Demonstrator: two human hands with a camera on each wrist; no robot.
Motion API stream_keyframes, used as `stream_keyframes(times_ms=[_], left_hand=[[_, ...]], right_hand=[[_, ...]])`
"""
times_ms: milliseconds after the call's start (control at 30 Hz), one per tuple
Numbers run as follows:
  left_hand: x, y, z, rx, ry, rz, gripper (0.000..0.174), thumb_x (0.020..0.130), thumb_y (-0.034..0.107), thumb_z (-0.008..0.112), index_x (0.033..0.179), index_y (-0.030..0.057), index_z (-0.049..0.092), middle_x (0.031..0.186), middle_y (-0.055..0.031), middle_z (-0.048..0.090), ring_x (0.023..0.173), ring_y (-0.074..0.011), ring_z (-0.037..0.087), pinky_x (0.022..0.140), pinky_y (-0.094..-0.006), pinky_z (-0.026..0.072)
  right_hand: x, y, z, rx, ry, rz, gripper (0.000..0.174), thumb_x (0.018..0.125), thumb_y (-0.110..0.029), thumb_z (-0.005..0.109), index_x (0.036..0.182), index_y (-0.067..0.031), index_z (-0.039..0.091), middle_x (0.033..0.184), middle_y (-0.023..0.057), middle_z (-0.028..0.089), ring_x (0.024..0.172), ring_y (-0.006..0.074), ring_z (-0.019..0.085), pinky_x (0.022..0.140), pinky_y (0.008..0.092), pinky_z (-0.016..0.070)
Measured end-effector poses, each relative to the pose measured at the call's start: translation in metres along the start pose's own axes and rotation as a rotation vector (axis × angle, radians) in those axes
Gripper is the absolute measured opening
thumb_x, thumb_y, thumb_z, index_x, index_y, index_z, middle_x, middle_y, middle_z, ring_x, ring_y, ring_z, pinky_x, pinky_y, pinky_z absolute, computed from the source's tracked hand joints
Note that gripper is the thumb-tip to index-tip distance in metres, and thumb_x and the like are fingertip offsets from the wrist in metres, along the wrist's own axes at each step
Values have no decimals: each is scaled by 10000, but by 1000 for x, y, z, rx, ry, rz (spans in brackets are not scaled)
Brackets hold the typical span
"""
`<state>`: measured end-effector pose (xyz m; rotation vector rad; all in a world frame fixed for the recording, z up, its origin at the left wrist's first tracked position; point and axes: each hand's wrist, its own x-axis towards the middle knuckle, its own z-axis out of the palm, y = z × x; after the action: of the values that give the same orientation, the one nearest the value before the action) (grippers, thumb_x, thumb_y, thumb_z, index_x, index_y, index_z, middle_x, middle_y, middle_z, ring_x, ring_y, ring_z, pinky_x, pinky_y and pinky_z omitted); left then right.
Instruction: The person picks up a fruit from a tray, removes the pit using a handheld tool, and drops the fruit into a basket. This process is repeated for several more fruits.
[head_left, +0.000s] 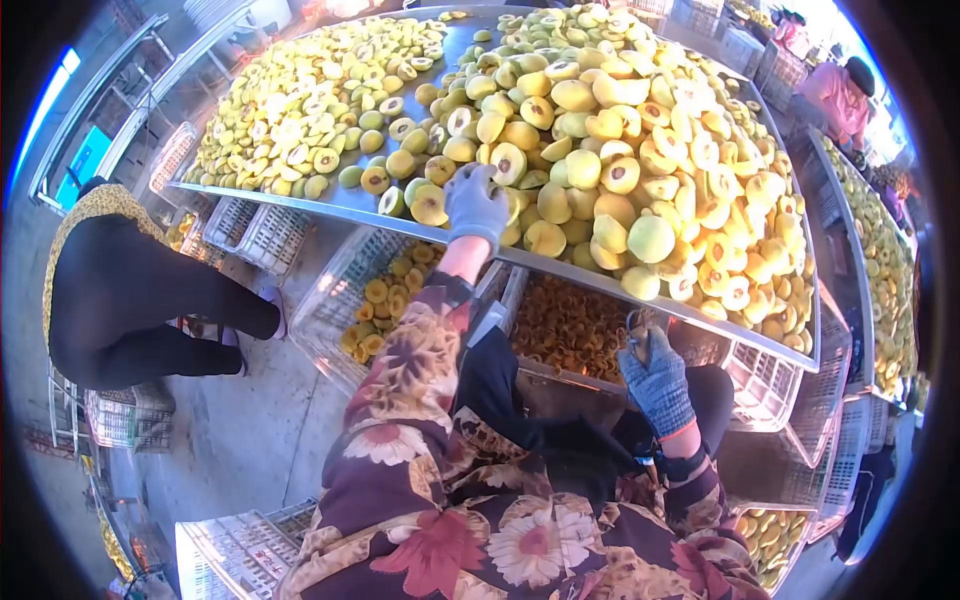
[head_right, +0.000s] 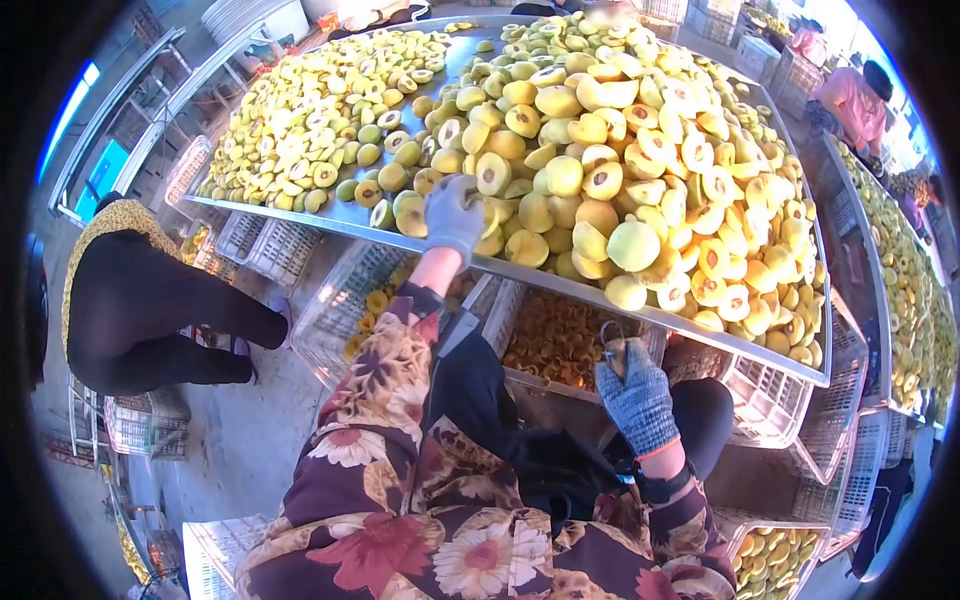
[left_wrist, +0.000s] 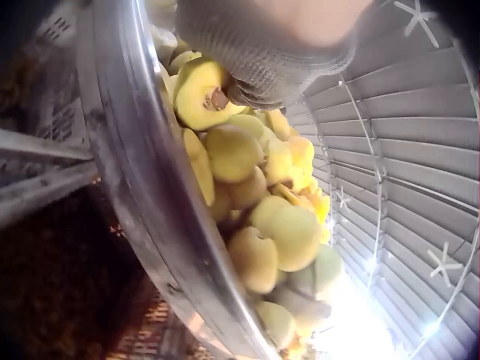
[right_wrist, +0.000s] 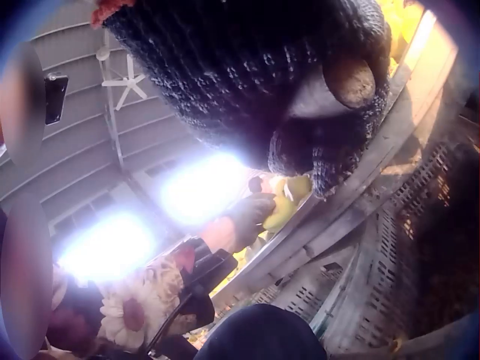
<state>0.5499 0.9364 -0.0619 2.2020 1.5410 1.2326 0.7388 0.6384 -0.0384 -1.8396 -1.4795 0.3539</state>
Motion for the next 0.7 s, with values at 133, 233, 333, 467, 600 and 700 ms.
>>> stream_keyframes(times_ms=[133, 233, 333, 467, 600, 700], left_hand=[[32, -25, -9, -116, -1, -173, 260, 755, 171, 627, 997, 75, 631, 1073, -161, 606, 991, -354, 563, 872, -440, 442], [70, -28, -11, -1, 13, -117, 386, 748, 228, 663, 1087, 59, 593, 1075, -199, 594, 997, -376, 566, 874, -441, 455], [109, -25, 6, 73, -117, -68, 578, 722, 348, 721, 1192, 62, 546, 1211, -205, 540, 1102, -376, 534, 940, -430, 436], [136, -2, 30, 119, -340, -136, 661, 703, 411, 742, 1221, 56, 535, 1257, -215, 531, 1171, -379, 508, 969, -408, 423], [124, -22, 29, -385, -168, -200, 575, 776, 396, 700, 1200, 44, 539, 1142, -177, 599, 1038, -316, 587, 882, -380, 469], [87, 9, -31, -1076, -268, -370, 533, 860, 419, 598, 1229, 44, 515, 1078, -129, 620, 923, -248, 602, 772, -374, 508]], right_hand=[[-6, 8, 8, 76, -114, 61, 272, 810, -187, 665, 983, -41, 515, 773, 217, 621, 748, 417, 620, 607, 460, 500], [-8, 23, 24, 48, -189, 41, 287, 806, -205, 665, 977, -34, 510, 757, 214, 618, 715, 410, 622, 588, 462, 495], [-2, 12, 30, 37, -255, 53, 296, 805, -227, 653, 980, -33, 516, 756, 214, 619, 716, 403, 622, 600, 458, 498], [-3, 23, 39, -31, -287, -10, 299, 812, -246, 633, 982, -30, 516, 771, 215, 619, 736, 398, 618, 643, 469, 496], [4, 11, 29, -9, -346, 44, 288, 814, -237, 633, 978, -34, 511, 783, 213, 620, 738, 405, 615, 643, 476, 495], [19, 5, 33, 72, -278, -20, 287, 815, -225, 639, 979, -32, 505, 786, 217, 619, 720, 414, 607, 619, 477, 494]])
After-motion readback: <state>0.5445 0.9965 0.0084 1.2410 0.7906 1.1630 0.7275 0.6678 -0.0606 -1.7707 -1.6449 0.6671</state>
